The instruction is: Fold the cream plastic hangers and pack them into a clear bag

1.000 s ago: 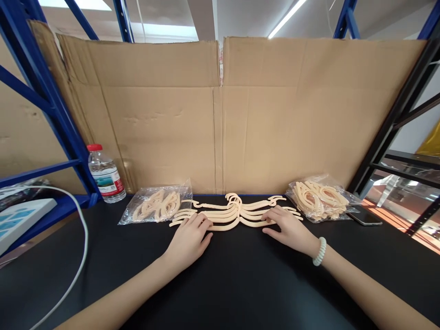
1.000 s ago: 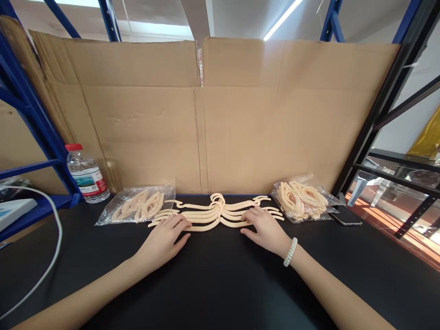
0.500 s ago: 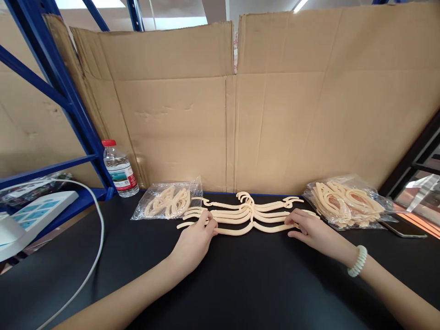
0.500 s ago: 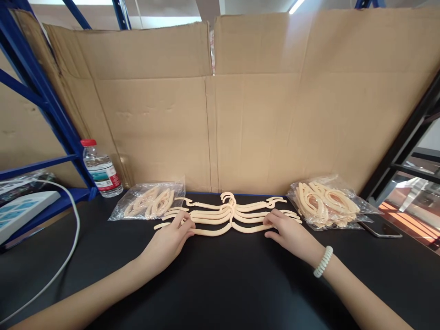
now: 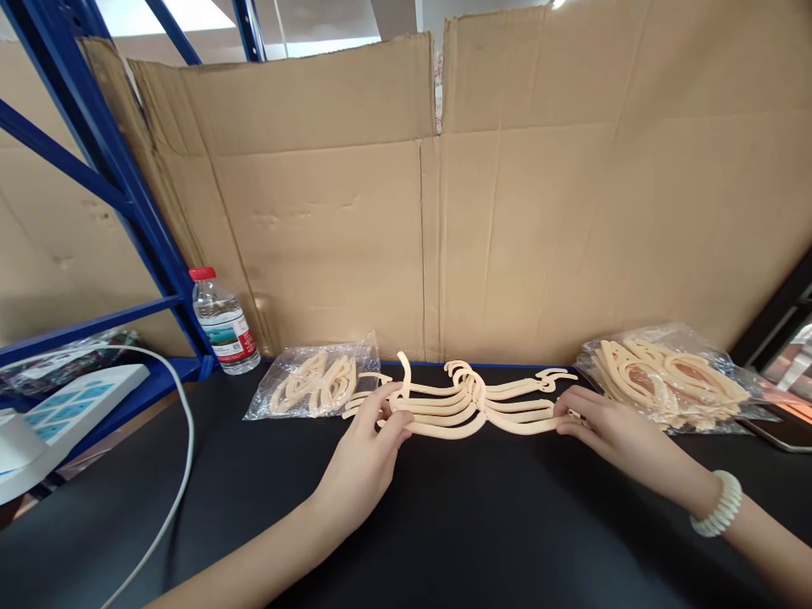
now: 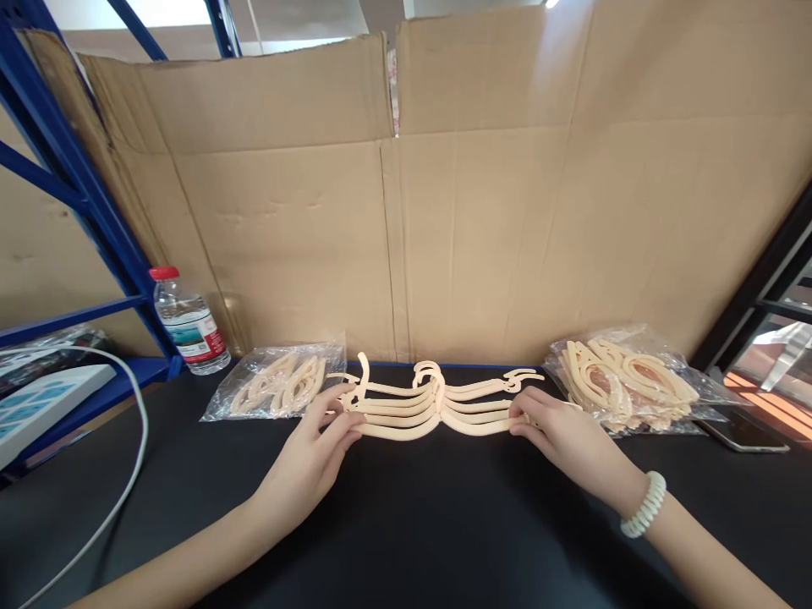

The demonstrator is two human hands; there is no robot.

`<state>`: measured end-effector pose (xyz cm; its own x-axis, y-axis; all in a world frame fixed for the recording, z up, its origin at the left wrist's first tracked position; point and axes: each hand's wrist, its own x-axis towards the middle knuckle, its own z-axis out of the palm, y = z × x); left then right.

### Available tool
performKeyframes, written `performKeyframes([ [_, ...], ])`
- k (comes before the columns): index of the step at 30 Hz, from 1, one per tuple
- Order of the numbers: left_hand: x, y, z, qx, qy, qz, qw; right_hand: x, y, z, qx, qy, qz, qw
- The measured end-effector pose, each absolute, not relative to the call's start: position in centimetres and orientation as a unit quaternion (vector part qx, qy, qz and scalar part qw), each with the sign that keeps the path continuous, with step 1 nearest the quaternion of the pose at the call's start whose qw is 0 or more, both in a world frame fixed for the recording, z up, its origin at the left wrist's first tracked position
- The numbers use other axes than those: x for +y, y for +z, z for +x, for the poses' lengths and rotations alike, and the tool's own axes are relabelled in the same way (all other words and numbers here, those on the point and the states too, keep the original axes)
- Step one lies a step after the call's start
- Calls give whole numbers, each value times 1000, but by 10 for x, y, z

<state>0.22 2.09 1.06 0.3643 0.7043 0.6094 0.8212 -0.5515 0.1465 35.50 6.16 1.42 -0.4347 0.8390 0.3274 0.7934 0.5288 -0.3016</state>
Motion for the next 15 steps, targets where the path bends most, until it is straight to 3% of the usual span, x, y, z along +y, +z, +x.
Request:
performKeyframes([
  [5,25,12,-1,-461,-410,-787,18,57,17,347,-827,-12,-498,260],
  [11,26,4,-1,-457,-478,-723,-199,55,16,344,-811,-56,-505,290],
  [15,25,1,0,-445,-501,-702,-242,55,14,340,-820,-52,-478,311],
])
